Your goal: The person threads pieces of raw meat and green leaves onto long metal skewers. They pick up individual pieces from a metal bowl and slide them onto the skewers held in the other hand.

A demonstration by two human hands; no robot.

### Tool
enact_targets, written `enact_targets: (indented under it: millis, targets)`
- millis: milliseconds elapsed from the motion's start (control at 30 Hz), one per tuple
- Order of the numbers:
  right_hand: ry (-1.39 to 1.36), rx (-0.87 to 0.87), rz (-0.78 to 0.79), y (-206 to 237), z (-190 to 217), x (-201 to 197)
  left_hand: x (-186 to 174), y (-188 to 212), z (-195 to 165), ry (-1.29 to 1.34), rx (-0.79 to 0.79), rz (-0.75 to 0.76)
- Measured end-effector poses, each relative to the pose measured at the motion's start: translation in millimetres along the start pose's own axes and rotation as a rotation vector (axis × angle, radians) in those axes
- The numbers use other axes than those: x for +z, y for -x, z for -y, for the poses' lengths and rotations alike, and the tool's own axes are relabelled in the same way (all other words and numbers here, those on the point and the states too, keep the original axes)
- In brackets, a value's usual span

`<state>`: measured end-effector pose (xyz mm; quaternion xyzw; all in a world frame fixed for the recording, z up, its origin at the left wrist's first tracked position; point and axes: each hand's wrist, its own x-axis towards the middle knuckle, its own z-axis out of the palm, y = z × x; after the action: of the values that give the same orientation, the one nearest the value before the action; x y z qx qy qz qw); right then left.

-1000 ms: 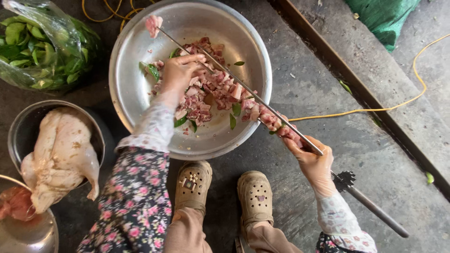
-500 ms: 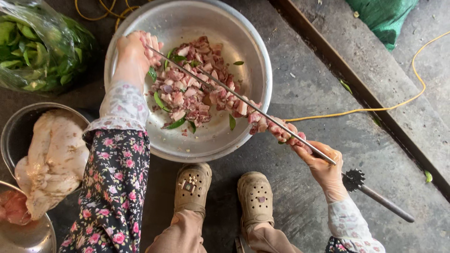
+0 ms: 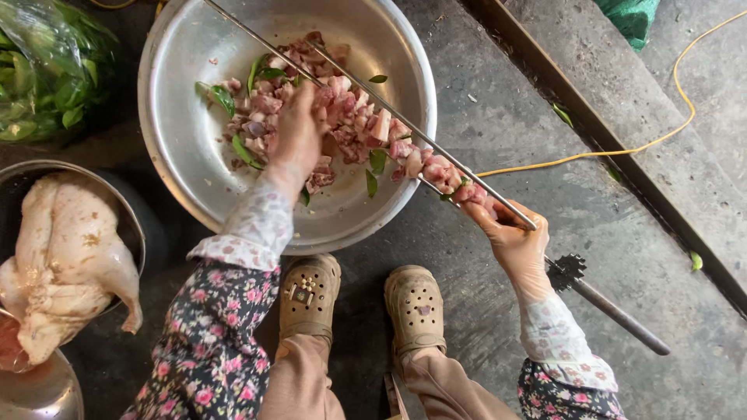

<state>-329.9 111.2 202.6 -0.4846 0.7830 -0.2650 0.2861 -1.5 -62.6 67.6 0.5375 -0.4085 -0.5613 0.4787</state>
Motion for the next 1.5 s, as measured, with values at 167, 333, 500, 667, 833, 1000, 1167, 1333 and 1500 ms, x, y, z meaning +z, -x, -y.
enact_targets:
  millis: [167,333,500,667,833,1000,1167,1333,1500]
  targets:
    - [-0.196,0.004,0.076,-5.3,-12.2,-0.5,-26.3,10.8,39.5,-0.446,0.013,0.042]
    - [-0.220,0.041,0.065,-1.4,-16.4,2.4,16.8,13.6,44.8,-1.168,0.289,0.201]
    - [-0.270,0.026,0.090,0.0,-17.0,1.5,18.4,24.2,17.5,-1.142,-0.150,0.142]
    - [-0.296,0.053,0.123,-3.4,-25.6,1.5,-23.4,32.8,-20.6,-0.228,-0.504,0.037]
    - [-0.218,0.017,0.098,-5.6,-27.5,3.2,-77.4,16.8,-39.2,0.274,-0.381,0.058]
    - [-0.098,-0.083,0.103,-9.3,-24.5,-1.9,-119.4,-8.8,-53.2,0.453,-0.313,0.053]
    - [-0.013,-0.108,0.115,-16.1,-28.2,-5.9,-153.3,-38.9,-62.5,0.332,-0.241,-0.162]
    - [0.096,-0.163,0.109,-20.7,-31.7,-8.0,-177.7,-64.8,-57.4,0.059,-0.142,-0.307]
    - [0.121,-0.239,0.103,-21.7,-25.4,-11.9,-179.8,-75.6,-54.7,0.237,-0.051,-0.335]
